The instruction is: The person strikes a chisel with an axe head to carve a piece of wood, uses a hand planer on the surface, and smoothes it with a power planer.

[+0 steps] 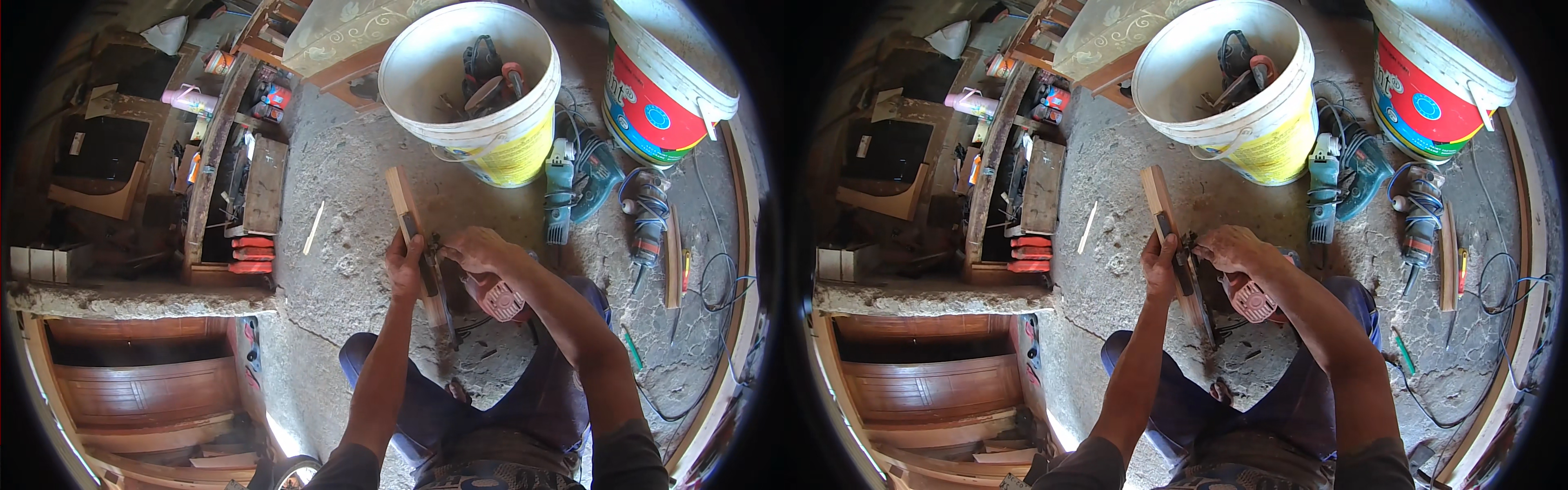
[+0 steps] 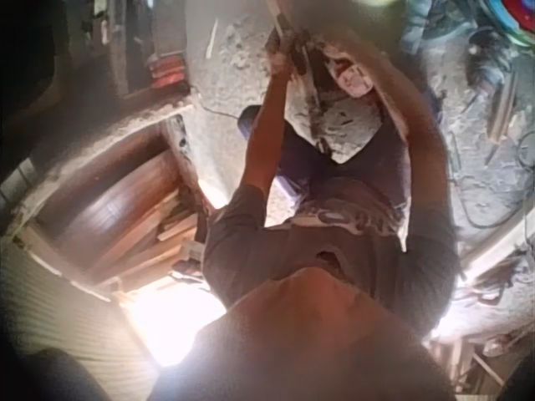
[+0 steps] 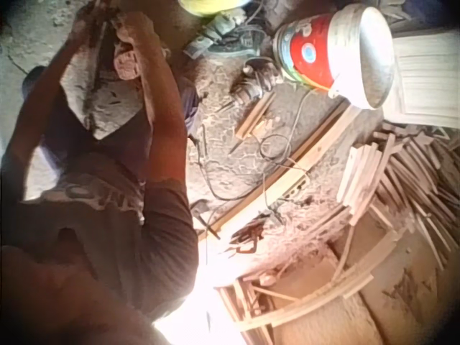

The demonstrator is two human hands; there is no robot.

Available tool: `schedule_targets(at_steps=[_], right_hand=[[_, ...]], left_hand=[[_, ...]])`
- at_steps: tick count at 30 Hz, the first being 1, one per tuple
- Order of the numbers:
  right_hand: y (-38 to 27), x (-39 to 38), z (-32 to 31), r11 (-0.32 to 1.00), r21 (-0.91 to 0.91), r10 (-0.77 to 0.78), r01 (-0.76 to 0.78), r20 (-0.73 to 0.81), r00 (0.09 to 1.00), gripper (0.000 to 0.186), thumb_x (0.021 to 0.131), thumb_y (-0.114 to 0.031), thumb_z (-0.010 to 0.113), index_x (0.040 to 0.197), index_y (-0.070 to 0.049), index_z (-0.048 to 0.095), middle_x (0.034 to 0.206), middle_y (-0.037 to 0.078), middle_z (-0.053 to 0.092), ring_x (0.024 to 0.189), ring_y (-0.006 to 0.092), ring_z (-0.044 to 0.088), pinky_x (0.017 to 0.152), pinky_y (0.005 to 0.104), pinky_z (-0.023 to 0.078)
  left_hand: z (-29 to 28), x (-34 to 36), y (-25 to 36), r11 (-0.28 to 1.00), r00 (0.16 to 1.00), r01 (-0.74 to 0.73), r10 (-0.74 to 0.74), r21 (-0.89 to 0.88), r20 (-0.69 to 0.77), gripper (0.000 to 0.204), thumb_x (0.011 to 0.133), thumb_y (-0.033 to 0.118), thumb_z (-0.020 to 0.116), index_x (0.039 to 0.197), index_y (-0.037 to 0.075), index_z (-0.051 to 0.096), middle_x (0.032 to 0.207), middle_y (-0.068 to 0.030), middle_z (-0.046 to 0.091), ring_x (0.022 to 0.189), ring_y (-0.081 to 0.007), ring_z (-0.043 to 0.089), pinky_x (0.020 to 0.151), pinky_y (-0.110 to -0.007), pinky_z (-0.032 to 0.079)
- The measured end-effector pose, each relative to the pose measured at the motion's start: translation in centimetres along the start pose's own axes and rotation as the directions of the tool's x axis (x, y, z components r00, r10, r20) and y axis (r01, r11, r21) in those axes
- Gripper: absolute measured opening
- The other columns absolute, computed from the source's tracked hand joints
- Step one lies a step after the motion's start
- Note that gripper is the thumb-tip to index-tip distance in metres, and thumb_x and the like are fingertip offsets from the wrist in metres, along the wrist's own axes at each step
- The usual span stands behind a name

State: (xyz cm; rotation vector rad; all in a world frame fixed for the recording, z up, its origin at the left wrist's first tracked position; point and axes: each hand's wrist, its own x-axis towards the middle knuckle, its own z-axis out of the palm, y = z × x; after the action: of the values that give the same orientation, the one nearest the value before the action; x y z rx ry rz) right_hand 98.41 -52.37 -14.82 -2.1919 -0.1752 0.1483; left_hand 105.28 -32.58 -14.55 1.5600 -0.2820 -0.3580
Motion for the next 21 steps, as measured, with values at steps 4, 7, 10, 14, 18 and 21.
schedule_targets(at_steps=[4,7,10,14,18,21], right_hand=[[-0.4,0.0,-0.3,1.0,-0.014,0.011,-0.011,0.002,1.0,0.03,0.102,-0.038,0.055,0.105,-0.013,0.072,0.107,0.017,0.073,0.105,0.0399,0.068,0.091,0.0515,0.054],[-0.7,-0.2,-0.7,0.999,-0.02,0.032,-0.031,0.036,0.999,0.031,0.103,-0.039,0.054,0.107,-0.014,0.072,0.107,0.017,0.073,0.105,0.0398,0.068,0.092,0.0509,0.054],[-0.8,0.1,-0.6,0.997,-0.016,0.077,-0.076,0.038,0.996,0.032,0.103,-0.04,0.054,0.11,-0.015,0.073,0.108,0.017,0.073,0.107,0.0394,0.068,0.093,0.0502,0.054],[-1.3,-0.3,-1.4,0.995,-0.013,0.095,-0.095,0.067,0.993,0.033,0.103,-0.041,0.053,0.113,-0.016,0.073,0.11,0.017,0.073,0.108,0.0392,0.068,0.094,0.0496,0.053],[-1.4,-0.4,-1.5,0.994,0.002,0.111,-0.111,0.075,0.991,0.033,0.103,-0.042,0.054,0.114,-0.017,0.073,0.111,0.017,0.073,0.109,0.0395,0.068,0.095,0.0495,0.053],[-1.3,-0.5,-1.4,0.995,0.013,0.103,-0.104,0.073,0.992,0.034,0.103,-0.042,0.054,0.114,-0.017,0.073,0.11,0.018,0.073,0.108,0.04,0.068,0.094,0.0497,0.053]], left_hand=[[-0.1,0.0,0.1,1.0,1.0,-0.005,0.005,0.018,-0.003,0.044,0.1,0.027,0.067,0.132,-0.003,0.061,0.113,-0.0057,0.068,0.102,-0.0128,0.059,0.09,-0.03,0.048],[0.0,-0.2,0.0,0.998,0.999,-0.019,0.021,0.068,-0.037,0.045,0.1,0.03,0.068,0.13,-0.003,0.062,0.111,-0.0055,0.068,0.101,-0.0129,0.059,0.089,-0.029,0.048],[0.0,-0.3,0.2,0.995,0.999,0.005,-0.001,0.095,-0.048,0.047,0.1,0.033,0.069,0.129,-0.003,0.063,0.11,-0.0053,0.069,0.099,-0.0129,0.06,0.087,-0.029,0.048],[0.3,-0.3,0.4,0.993,0.997,-0.016,0.025,0.113,-0.077,0.047,0.1,0.034,0.07,0.128,-0.003,0.064,0.109,-0.0051,0.069,0.096,-0.0128,0.06,0.085,-0.028,0.048],[0.6,-0.6,0.7,0.996,0.996,-0.001,0.009,0.09,-0.085,0.037,0.101,0.029,0.069,0.122,0.0,0.066,0.102,-0.0015,0.068,0.091,-0.0099,0.059,0.083,-0.027,0.048],[1.3,-0.9,1.1,0.998,0.995,-0.007,0.012,0.057,-0.095,0.031,0.101,0.027,0.069,0.118,0.001,0.067,0.098,0.0006,0.066,0.087,-0.008,0.058,0.08,-0.026,0.048]])
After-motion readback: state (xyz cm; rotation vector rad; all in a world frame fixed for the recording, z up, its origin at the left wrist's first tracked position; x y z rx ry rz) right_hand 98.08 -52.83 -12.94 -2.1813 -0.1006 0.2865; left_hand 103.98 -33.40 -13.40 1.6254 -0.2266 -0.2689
